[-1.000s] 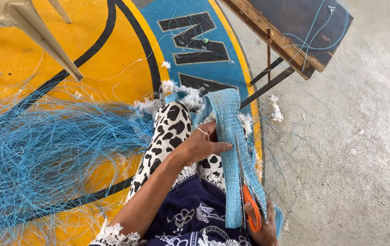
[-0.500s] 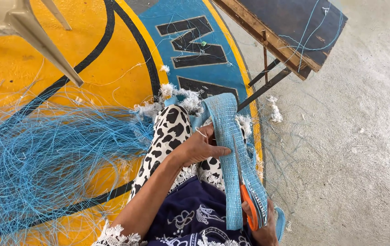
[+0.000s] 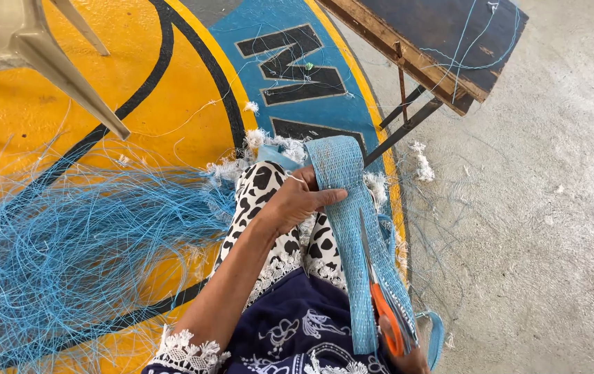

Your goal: The person is knotting and cutting blue plastic strips to create a woven item, possibly a bag or mat.

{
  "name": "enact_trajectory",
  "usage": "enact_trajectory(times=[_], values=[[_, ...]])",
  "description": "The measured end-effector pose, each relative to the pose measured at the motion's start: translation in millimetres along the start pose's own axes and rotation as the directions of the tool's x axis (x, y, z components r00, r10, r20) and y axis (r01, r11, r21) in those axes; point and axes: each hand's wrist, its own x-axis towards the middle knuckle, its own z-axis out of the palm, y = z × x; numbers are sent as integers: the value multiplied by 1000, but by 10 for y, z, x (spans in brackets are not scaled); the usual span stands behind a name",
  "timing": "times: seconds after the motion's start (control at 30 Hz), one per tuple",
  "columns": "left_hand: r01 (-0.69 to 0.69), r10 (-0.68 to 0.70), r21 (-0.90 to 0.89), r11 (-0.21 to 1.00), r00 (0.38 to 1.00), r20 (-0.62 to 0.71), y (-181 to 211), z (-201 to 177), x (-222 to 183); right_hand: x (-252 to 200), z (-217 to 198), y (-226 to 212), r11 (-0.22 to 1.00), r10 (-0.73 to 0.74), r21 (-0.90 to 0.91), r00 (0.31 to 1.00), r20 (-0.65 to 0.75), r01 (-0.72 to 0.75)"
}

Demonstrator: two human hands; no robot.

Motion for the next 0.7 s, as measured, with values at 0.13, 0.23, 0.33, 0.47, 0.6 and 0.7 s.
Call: enact_trajectory(times=[0.13, 0.23, 0.33, 0.47, 0.6, 0.7], values=[[19, -20, 55, 998, 1000, 13, 28, -33, 28, 32, -62, 148, 928, -262, -289, 963, -63, 234], [14, -18, 102, 995, 999, 33, 116, 43, 5, -30, -130, 252, 790, -441, -501, 896, -63, 354], [14, -19, 139, 990, 999, 38, 165, 82, 1, -41, -189, 358, 676, -540, -603, 842, -12, 425], [36, -39, 160, 986, 999, 18, 193, 92, -39, -44, -107, 125, 657, -575, -576, 817, 35, 487], [1, -7, 101, 995, 999, 54, 180, 68, -30, -59, -69, -59, 676, -578, -540, 815, 34, 502], [27, -33, 128, 991, 999, 43, 160, 19, 22, -33, -62, 130, 613, -530, -653, 845, 79, 445]])
